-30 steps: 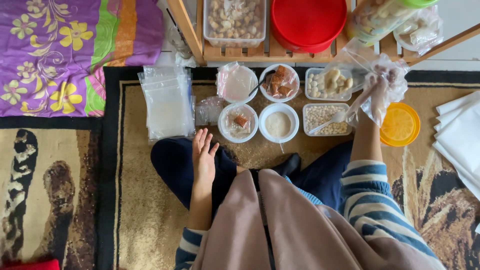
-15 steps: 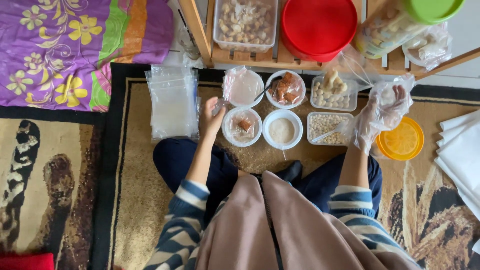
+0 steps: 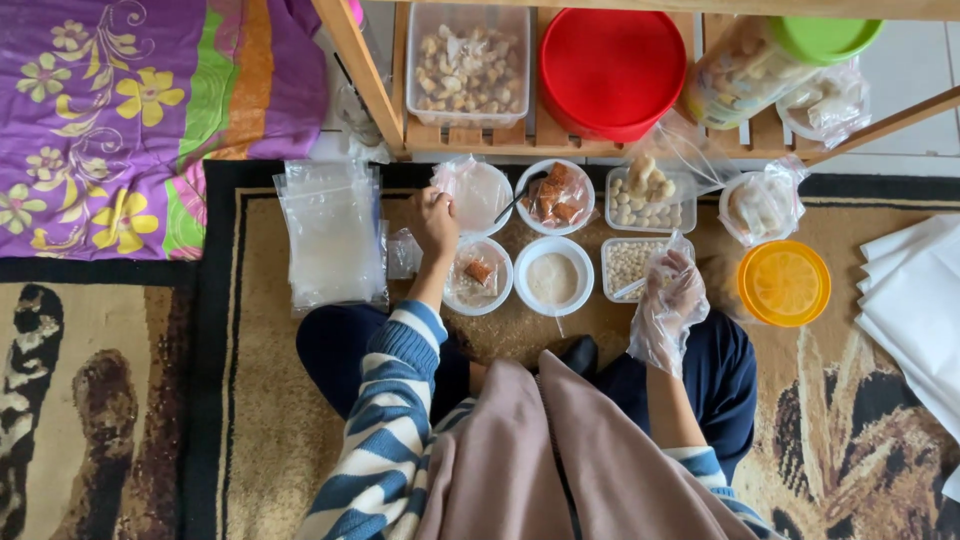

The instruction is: Packaging various snacks into small plastic bags while sitting on the floor

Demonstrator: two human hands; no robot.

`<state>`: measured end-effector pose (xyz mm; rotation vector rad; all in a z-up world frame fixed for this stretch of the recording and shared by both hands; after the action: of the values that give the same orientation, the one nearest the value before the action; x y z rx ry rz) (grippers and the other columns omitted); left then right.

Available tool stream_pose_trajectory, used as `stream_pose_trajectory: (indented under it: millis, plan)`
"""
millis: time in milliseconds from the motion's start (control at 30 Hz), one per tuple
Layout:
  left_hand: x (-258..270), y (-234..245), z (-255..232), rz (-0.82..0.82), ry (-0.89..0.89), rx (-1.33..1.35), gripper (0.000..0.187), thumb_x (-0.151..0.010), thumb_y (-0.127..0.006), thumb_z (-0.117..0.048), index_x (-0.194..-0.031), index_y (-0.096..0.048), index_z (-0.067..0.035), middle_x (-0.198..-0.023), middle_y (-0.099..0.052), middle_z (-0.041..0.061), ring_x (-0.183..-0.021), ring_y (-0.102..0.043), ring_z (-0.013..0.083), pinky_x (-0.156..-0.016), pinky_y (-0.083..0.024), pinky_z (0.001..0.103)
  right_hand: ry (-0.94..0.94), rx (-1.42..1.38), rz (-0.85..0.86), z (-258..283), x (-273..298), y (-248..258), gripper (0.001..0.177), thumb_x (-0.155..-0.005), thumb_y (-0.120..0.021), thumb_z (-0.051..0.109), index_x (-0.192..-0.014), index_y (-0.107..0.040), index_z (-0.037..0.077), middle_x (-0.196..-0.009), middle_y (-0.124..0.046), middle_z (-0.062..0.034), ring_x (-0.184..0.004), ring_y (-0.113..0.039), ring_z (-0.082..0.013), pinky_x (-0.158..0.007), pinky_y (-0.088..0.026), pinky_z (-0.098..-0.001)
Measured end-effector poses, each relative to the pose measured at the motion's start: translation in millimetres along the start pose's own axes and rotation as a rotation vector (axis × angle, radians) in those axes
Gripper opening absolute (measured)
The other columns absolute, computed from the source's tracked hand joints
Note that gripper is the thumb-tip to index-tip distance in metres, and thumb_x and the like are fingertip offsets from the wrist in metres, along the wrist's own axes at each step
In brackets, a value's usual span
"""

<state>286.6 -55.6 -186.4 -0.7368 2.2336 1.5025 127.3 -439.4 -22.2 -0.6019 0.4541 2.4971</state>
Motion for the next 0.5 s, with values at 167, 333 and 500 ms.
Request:
stream_pose_trajectory:
  millis: [167, 333, 500]
  plan:
    - [-6.6, 17.6, -10.6, 0.153, 0.441, 0.255, 0.008, -0.089, -0.073, -0.024, -0.095, -0.072, -0.019, -0.092, -0.075, 0.001, -0.087, -0.074, 0.0262, -0.073, -0.059, 0.041, -0.111, -0.097, 0.045, -26.5, 10.4, 1.4, 0.039, -0.093, -0.065, 0.002, -0.131, -0.056, -0.003, -0.113, -0.062, -0.0173, -0.102, -0.061, -0.0209, -0.088, -0.049, -0.0301]
    - [-14.9, 34.2, -7.2, 0.027, 0.474, 0.618, 0.012, -0.094, -0.072, -0.020, -0.102, -0.071, -0.013, -0.096, -0.078, 0.011, -0.093, -0.076, 0.0289, -0.075, -0.059, 0.036, -0.130, -0.018, 0.090, -28.0, 21.8, -5.9, 0.033, -0.097, -0.064, 0.002, -0.129, -0.059, -0.001, -0.116, -0.065, -0.0191, -0.102, -0.065, -0.0268, -0.084, -0.052, -0.0356]
    - [-14.0, 107.4, -46.4, -0.056, 0.412, 0.679, 0.012, -0.093, -0.074, -0.018, -0.105, -0.074, -0.014, -0.095, -0.079, 0.010, -0.089, -0.077, 0.0251, -0.069, -0.057, 0.028, -0.248, 0.117, 0.128, 29.0, 21.6, -22.3, 0.032, -0.092, -0.068, 0.001, -0.123, -0.068, 0.007, -0.102, -0.071, -0.0140, -0.094, -0.069, -0.0267, -0.080, -0.053, -0.0357]
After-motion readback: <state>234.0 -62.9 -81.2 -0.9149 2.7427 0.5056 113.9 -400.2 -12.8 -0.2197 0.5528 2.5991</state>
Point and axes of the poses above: each hand's wrist, its own x-axis away from the middle knuckle, its own y-axis out of the back of the hand, z = x × y, the point moved 3 cm from there along -x, towards the middle knuckle
